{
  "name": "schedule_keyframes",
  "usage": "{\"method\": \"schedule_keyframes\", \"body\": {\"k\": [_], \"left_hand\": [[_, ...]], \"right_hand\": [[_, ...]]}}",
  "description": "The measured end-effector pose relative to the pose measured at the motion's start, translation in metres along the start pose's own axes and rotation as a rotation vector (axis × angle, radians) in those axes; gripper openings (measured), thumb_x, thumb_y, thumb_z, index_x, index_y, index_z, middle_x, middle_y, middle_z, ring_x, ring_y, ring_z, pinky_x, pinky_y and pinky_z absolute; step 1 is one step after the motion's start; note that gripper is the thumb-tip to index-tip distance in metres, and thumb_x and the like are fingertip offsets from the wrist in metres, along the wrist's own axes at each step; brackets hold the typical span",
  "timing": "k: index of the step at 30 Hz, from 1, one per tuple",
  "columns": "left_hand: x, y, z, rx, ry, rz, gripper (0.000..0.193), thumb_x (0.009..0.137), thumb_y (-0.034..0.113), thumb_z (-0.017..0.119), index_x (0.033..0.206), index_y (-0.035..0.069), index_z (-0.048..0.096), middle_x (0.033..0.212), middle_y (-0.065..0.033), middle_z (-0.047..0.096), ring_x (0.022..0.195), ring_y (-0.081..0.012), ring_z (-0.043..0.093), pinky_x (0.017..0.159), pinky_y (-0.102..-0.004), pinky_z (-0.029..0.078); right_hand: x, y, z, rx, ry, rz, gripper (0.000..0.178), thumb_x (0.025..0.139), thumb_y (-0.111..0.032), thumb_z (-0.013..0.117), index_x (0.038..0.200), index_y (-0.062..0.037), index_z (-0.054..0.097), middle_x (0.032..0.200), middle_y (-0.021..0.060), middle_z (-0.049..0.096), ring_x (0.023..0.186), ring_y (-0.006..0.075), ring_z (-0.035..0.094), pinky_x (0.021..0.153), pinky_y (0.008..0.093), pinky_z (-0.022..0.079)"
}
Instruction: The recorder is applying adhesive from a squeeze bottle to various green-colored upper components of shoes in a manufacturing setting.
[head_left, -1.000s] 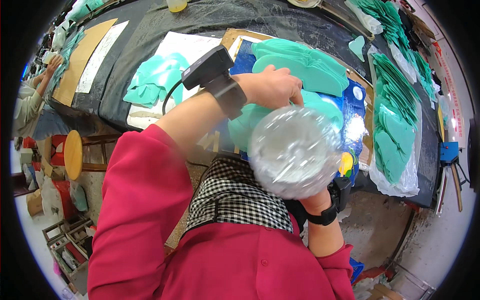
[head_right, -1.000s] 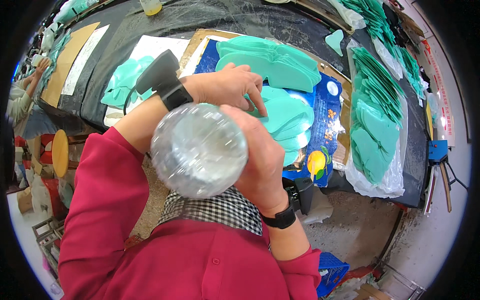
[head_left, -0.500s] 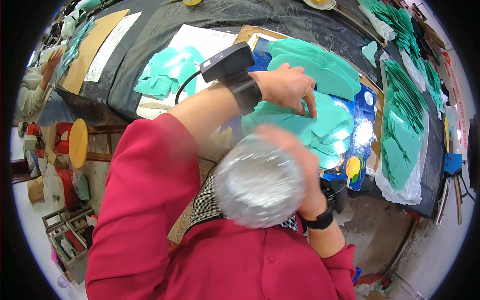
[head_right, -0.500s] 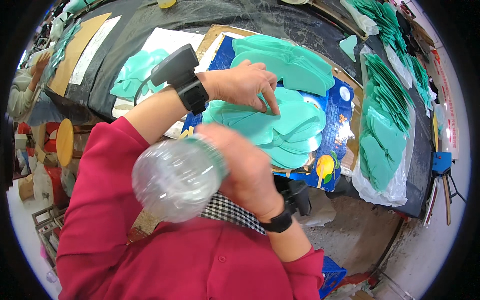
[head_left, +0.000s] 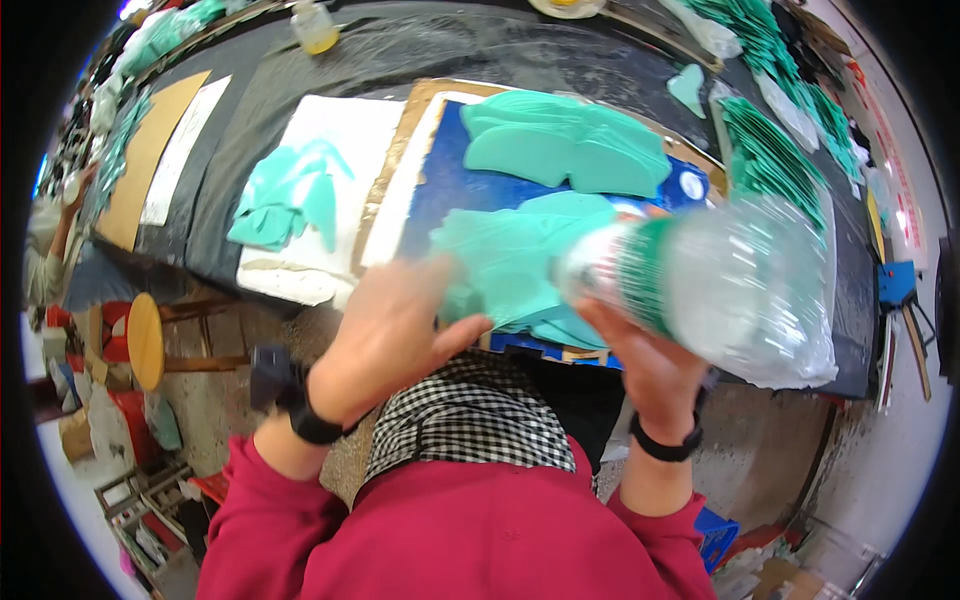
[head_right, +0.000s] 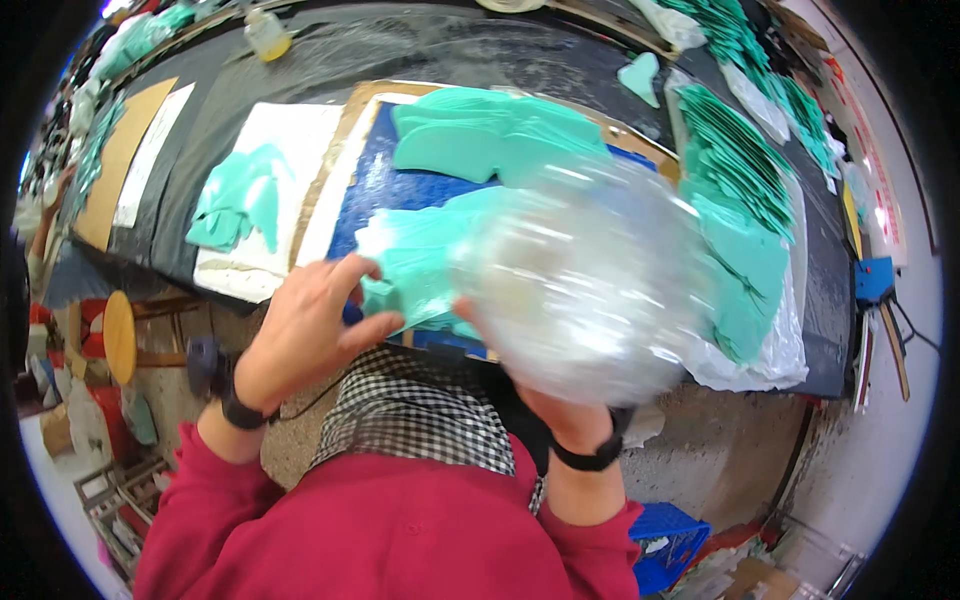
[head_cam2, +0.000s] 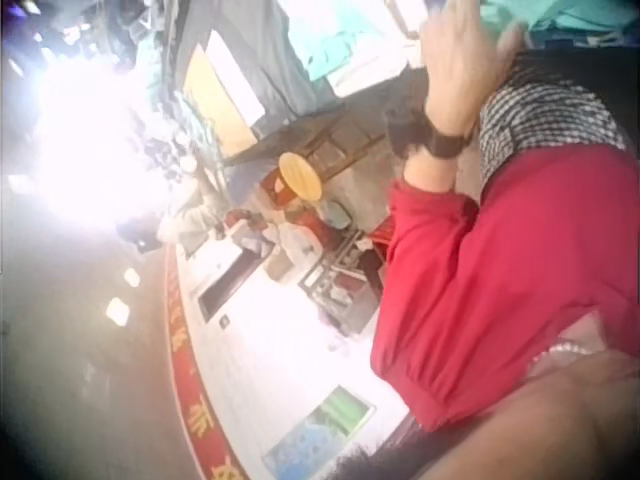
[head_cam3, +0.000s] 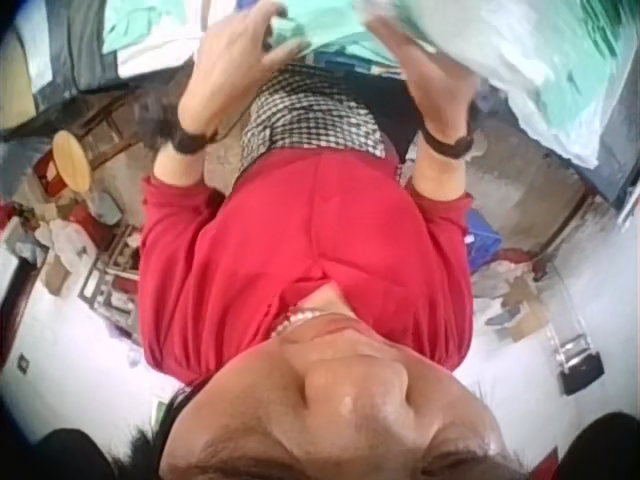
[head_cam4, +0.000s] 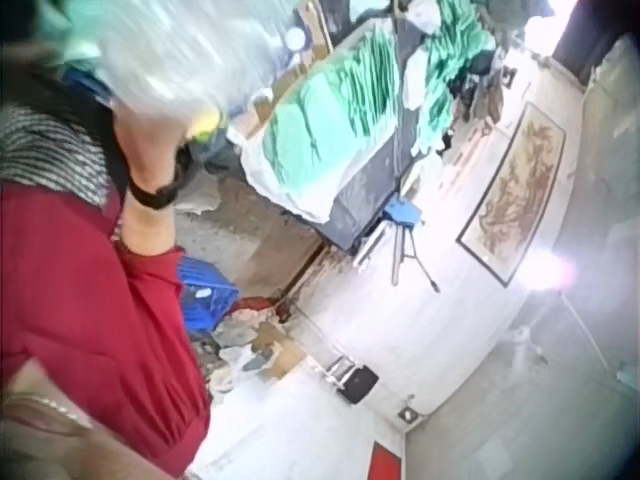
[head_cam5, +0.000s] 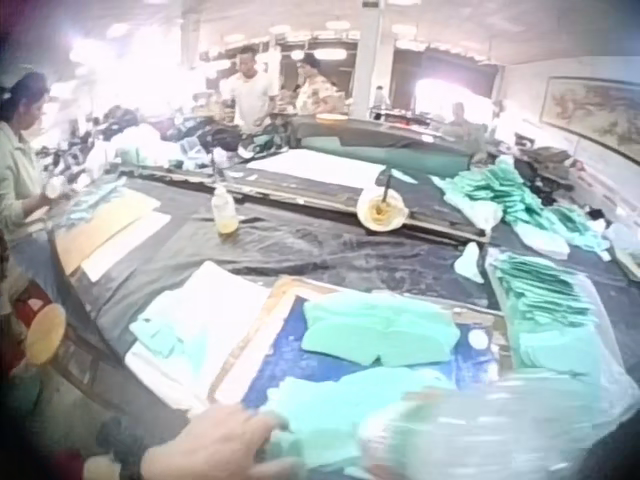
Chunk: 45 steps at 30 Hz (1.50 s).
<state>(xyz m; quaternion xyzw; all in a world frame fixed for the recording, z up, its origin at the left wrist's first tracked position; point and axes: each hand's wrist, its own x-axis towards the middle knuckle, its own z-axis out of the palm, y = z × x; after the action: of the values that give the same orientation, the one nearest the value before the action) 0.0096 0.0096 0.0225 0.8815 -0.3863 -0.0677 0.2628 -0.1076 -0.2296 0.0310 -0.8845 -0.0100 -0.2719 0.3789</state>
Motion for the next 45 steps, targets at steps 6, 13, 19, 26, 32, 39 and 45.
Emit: {"method": "schedule_keyframes", "body": {"k": [6, 13, 19, 26, 32, 39, 45], "left_hand": [[-0.008, 0.020, 0.028, -0.137, -0.039, -0.312, 0.059, 0.083, 0.021, 0.083, 0.135, 0.006, 0.060, 0.082, -0.0101, 0.068, 0.072, -0.0262, 0.066, 0.069, -0.0408, 0.052], [-0.005, 0.032, 0.019, -0.229, 0.077, -0.378, 0.053, 0.082, 0.016, 0.082, 0.131, 0.006, 0.065, 0.077, -0.0063, 0.065, 0.062, -0.0168, 0.058, 0.061, -0.0343, 0.048], [0.021, 0.058, -0.032, -0.302, 0.072, -0.257, 0.037, 0.082, 0.008, 0.079, 0.118, 0.005, 0.071, 0.078, -0.0047, 0.064, 0.066, -0.0122, 0.057, 0.063, -0.0289, 0.046], [0.017, 0.050, -0.002, 0.100, 0.321, 0.317, 0.030, 0.078, -0.005, 0.072, 0.104, 0.010, 0.074, 0.101, -0.0070, 0.063, 0.091, -0.0293, 0.061, 0.078, -0.0379, 0.048], [-0.010, 0.016, 0.027, 0.005, -0.007, 0.353, 0.036, 0.077, -0.003, 0.073, 0.110, 0.011, 0.074, 0.106, -0.0061, 0.062, 0.102, -0.0284, 0.062, 0.091, -0.0418, 0.051], [-0.014, -0.004, 0.020, -0.038, 0.000, 0.372, 0.034, 0.076, -0.004, 0.074, 0.106, 0.011, 0.076, 0.105, -0.0062, 0.062, 0.105, -0.0285, 0.063, 0.091, -0.0406, 0.052], [-0.010, -0.009, 0.025, -0.044, 0.005, 0.391, 0.034, 0.075, -0.003, 0.075, 0.104, 0.014, 0.076, 0.104, -0.0044, 0.062, 0.106, -0.0284, 0.063, 0.094, -0.0432, 0.051]], "right_hand": [[0.047, 0.020, 0.013, 0.340, -0.067, 0.165, 0.058, 0.080, -0.007, 0.090, 0.132, -0.0025, 0.064, 0.122, 0.0149, 0.074, 0.108, 0.0277, 0.074, 0.092, 0.0358, 0.057], [0.049, 0.111, -0.064, 0.232, 0.403, 0.343, 0.047, 0.088, -0.007, 0.085, 0.130, 0.0006, 0.065, 0.119, 0.0094, 0.075, 0.106, 0.0170, 0.072, 0.096, 0.0347, 0.056], [-0.002, 0.109, -0.130, 0.566, 0.687, 0.419, 0.044, 0.091, -0.006, 0.083, 0.130, 0.0004, 0.064, 0.127, 0.0101, 0.070, 0.114, 0.0191, 0.068, 0.102, 0.0375, 0.053], [-0.018, 0.079, -0.131, 0.753, 0.762, 0.216, 0.055, 0.096, 0.001, 0.073, 0.147, -0.0064, 0.054, 0.145, 0.0095, 0.062, 0.132, 0.0248, 0.060, 0.114, 0.0475, 0.048], [0.015, 0.010, -0.039, 0.551, 0.332, 0.289, 0.060, 0.084, -0.001, 0.087, 0.138, -0.0038, 0.062, 0.129, 0.0090, 0.070, 0.113, 0.0188, 0.068, 0.097, 0.0395, 0.057], [0.037, 0.016, 0.010, 0.413, -0.041, 0.197, 0.047, 0.083, -0.010, 0.090, 0.125, -0.0036, 0.069, 0.110, 0.0083, 0.076, 0.102, 0.0170, 0.072, 0.085, 0.0332, 0.057], [0.083, 0.076, -0.031, -0.015, 0.157, 0.237, 0.054, 0.083, -0.009, 0.088, 0.131, -0.0035, 0.065, 0.116, 0.0122, 0.077, 0.101, 0.0186, 0.075, 0.088, 0.0349, 0.059]]}}
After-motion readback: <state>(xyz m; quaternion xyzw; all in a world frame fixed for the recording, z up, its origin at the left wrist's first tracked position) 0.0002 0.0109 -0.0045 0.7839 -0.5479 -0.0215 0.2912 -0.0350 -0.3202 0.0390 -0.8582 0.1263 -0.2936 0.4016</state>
